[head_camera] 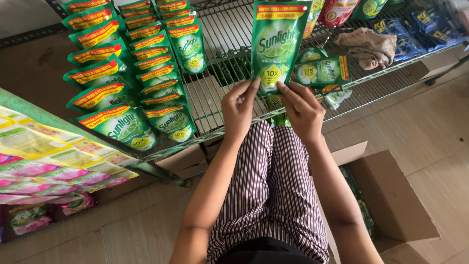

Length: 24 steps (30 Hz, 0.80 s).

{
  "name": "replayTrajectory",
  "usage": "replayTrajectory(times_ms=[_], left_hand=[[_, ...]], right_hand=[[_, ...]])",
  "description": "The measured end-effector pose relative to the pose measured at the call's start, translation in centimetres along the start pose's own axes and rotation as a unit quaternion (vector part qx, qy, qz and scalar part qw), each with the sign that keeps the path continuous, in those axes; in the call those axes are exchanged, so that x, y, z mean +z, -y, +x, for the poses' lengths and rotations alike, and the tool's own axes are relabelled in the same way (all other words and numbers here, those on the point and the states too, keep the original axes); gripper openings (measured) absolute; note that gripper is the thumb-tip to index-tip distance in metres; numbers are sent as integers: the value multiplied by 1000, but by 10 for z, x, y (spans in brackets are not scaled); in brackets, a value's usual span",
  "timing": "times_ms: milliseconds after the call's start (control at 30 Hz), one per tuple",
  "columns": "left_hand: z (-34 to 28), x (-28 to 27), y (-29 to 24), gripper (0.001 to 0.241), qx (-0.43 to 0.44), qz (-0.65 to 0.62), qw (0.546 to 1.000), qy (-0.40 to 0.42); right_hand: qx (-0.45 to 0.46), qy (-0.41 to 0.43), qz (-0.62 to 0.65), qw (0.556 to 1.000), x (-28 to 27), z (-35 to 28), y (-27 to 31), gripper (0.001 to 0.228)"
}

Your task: The person repeatedly takes green Sunlight dish soap sachets from a cardboard box on the floor and places them upright on a wire shelf. The person handles the sachets one at a time, arranging them in neat rows on the shelf.

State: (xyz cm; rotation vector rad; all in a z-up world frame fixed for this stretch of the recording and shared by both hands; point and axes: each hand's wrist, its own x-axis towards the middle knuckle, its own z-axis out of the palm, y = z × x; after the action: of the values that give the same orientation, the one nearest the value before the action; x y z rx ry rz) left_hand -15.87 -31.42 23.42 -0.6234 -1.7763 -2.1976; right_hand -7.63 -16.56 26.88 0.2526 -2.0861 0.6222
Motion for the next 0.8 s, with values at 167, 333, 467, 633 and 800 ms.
replayTrajectory(times_ms=[167,333,467,633,800], left_hand=[[0,-1,-10,20,48,-30,998,-14],[-4,2,-14,19,-9,-58,998,-22],[-1,2,-11,19,10,-61,998,-18],[2,-12,-1,15,-16,-45,999,-19],[3,-27,20,10,115,65,991,-31]], right_hand=[[-106,-65,-68,990,5,-4,-4,23],[-6,-101,-3,995,4,-9,1,20],[96,-104,49,989,6,-8,5,13],[185,17,323,928,1,-1,-3,35],[281,98,415,860,8,10,-20,56]])
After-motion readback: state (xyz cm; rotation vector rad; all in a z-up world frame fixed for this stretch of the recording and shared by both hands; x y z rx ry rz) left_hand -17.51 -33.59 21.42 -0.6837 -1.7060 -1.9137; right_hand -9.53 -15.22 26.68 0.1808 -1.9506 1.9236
